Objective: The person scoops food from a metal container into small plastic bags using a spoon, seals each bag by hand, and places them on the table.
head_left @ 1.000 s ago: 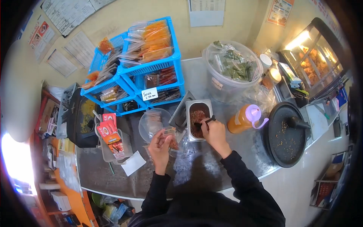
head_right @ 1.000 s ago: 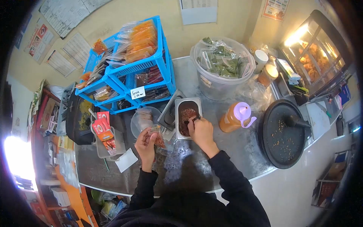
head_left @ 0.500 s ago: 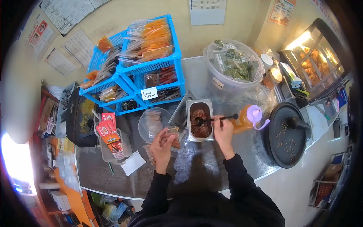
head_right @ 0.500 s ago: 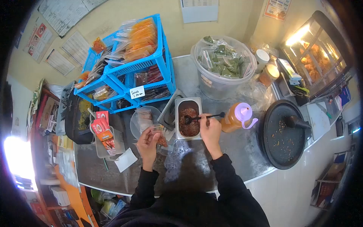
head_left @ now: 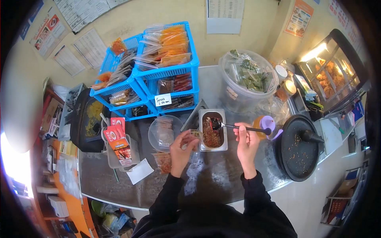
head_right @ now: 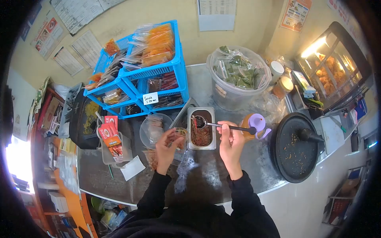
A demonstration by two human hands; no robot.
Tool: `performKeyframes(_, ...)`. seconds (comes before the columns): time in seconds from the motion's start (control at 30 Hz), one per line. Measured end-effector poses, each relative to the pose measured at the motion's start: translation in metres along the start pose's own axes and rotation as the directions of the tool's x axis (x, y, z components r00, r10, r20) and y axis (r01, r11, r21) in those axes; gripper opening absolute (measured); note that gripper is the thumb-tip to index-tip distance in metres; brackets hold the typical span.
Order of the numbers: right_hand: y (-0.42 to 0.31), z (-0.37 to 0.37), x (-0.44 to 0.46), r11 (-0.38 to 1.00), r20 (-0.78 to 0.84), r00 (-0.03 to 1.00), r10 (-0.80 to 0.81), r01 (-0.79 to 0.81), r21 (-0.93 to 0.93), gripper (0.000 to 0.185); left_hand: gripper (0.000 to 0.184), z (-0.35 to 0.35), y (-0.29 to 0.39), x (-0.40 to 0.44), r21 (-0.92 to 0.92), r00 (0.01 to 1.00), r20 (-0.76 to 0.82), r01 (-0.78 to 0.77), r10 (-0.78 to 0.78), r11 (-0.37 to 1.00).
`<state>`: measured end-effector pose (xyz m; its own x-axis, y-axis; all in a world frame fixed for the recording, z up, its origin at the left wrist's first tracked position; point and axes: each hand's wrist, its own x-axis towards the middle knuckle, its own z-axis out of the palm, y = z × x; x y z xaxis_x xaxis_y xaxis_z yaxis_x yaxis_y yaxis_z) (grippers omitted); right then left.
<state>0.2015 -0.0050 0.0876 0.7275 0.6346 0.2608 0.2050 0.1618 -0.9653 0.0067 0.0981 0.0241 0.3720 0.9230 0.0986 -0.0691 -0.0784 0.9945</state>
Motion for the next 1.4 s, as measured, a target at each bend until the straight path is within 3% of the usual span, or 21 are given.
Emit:
performKeyframes(0.13, -0.041, 0.0, -0.001, 0.989, 0.07, 0.987, -0.146, 0.146, -0.001, 0.023, 0.045, 0.021, 0.007, 0.007, 0.119, 0.994, 0.014, -0.11, 0.11, 0.987)
performKeyframes(0.37, -0.053, -0.002, -0.009, 0.892, 0.212, 0.9, -0.381, 0.418, -0.174, 0.013, 0.045, 0.033, 0.025, 0.01, 0.119, 0.973, -0.05, -0.219, 0.226, 0.969)
performKeyframes(0.5, -0.058, -0.003, -0.011, 0.699, 0.336, 0.728, -0.598, 0.678, -0.225, 0.021, 0.046, 0.032, 0.029, 0.008, 0.137, 0.955, -0.082, -0.274, 0.286, 0.952)
performKeyframes(0.73, -0.062, -0.005, -0.014, 0.604, 0.345, 0.643, -0.684, 0.764, -0.226, 0.028, 0.046, 0.038, 0.039, 0.006, 0.164, 0.926, -0.134, -0.329, 0.352, 0.93)
performKeyframes(0.93, -0.068, -0.008, -0.015, 0.664, 0.285, 0.703, -0.652, 0.71, -0.233, 0.022, 0.048, 0.042, 0.041, 0.005, 0.039, 0.95, -0.164, -0.262, 0.264, 0.964)
performKeyframes(1.0, -0.057, -0.01, -0.017, 0.82, 0.175, 0.835, -0.522, 0.548, -0.168, 0.015, 0.048, 0.043, 0.041, 0.003, 0.048, 0.953, -0.162, -0.253, 0.257, 0.966)
performKeyframes(1.1, -0.047, -0.007, -0.021, 0.965, -0.049, 0.969, -0.243, 0.247, 0.086, 0.029, 0.048, 0.044, 0.04, 0.002, 0.022, 0.958, -0.164, -0.235, 0.236, 0.972)
performKeyframes(1.23, -0.026, -0.003, -0.02, 0.979, -0.231, 0.973, -0.004, 0.051, 0.199, 0.039, 0.046, 0.04, 0.032, 0.001, -0.02, 0.964, -0.173, -0.207, 0.201, 0.978)
performKeyframes(1.33, 0.0, -0.003, -0.029, 0.975, -0.211, 0.973, 0.093, -0.045, 0.219, 0.04, 0.045, 0.037, 0.036, -0.002, -0.031, 0.966, -0.173, -0.202, 0.194, 0.979)
performKeyframes(1.4, 0.004, -0.002, -0.033, 0.982, -0.209, 0.976, 0.057, -0.017, 0.188, 0.039, 0.045, 0.033, 0.035, -0.003, 0.012, 0.963, -0.18, -0.199, 0.198, 0.98)
